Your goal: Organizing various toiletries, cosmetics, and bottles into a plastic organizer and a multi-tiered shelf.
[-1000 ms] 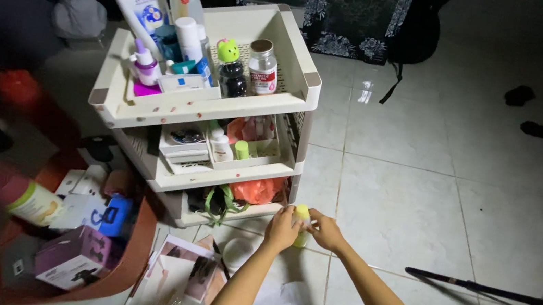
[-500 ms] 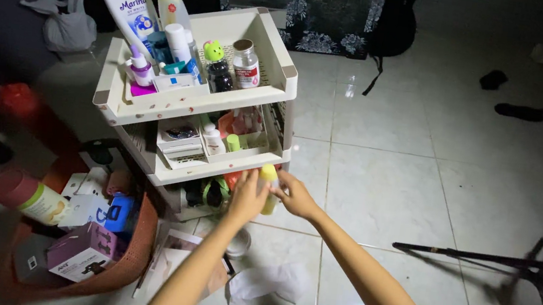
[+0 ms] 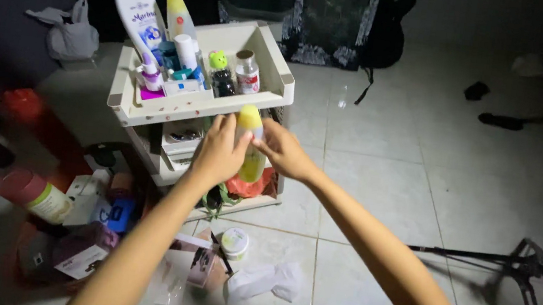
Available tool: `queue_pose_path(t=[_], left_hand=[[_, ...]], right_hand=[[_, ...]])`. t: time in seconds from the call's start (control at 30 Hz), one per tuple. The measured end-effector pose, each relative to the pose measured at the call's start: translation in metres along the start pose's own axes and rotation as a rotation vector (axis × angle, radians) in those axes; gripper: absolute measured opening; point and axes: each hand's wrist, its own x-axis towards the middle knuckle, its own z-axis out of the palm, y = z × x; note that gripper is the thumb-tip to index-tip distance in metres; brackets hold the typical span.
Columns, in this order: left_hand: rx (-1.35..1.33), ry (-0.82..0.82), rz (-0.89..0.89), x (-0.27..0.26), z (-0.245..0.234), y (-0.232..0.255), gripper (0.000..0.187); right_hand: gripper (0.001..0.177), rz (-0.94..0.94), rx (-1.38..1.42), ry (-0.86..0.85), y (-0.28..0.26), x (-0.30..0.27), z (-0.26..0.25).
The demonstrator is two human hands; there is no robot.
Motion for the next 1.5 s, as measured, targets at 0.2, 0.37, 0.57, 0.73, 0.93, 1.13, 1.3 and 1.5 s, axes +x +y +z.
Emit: queue_pose_path(t=[0.2, 0.37, 0.57, 0.73, 0.93, 1.13, 1.3, 1.5], left_hand=[[0.069, 0.097, 0.065, 0.055, -0.061, 0.029, 0.039], [0.084, 0.157, 0.115, 0.114, -0.098, 0.029, 0.035], [0.159, 0.201, 0.150, 0.193, -0.119, 0.002, 0.037], [0.283, 0.414, 0.284, 0.268, -0.102, -0.075, 0.047], [0.242, 0.561, 0.172, 0.288, -0.101, -0.133, 0.049], [0.113, 0.333, -0.037, 0.289, -0.081, -0.195, 0.040], [0.086, 0.247, -0.108, 0.297, -0.021, -0.264, 0.049], [0.032, 0.144, -0.225, 0.316, 0.007, -0.290, 0.057]], right_hand=[[0.035, -0.258, -0.166, 0.072, -0.047, 0.054, -0.026], [0.028, -0.313, -0.264, 0.063, -0.105, 0.104, -0.055], [0.027, -0.540, -0.420, 0.131, -0.118, 0.182, -0.073], [0.029, -0.624, -0.436, 0.212, -0.114, 0.257, -0.069], [0.035, -0.618, -0.513, 0.300, -0.079, 0.339, -0.026], [0.036, -0.387, -0.507, 0.278, -0.021, 0.377, 0.017], [0.036, -0.221, -0.473, 0.230, 0.037, 0.395, 0.040], [0.036, -0.034, -0.453, 0.209, 0.082, 0.422, 0.055]])
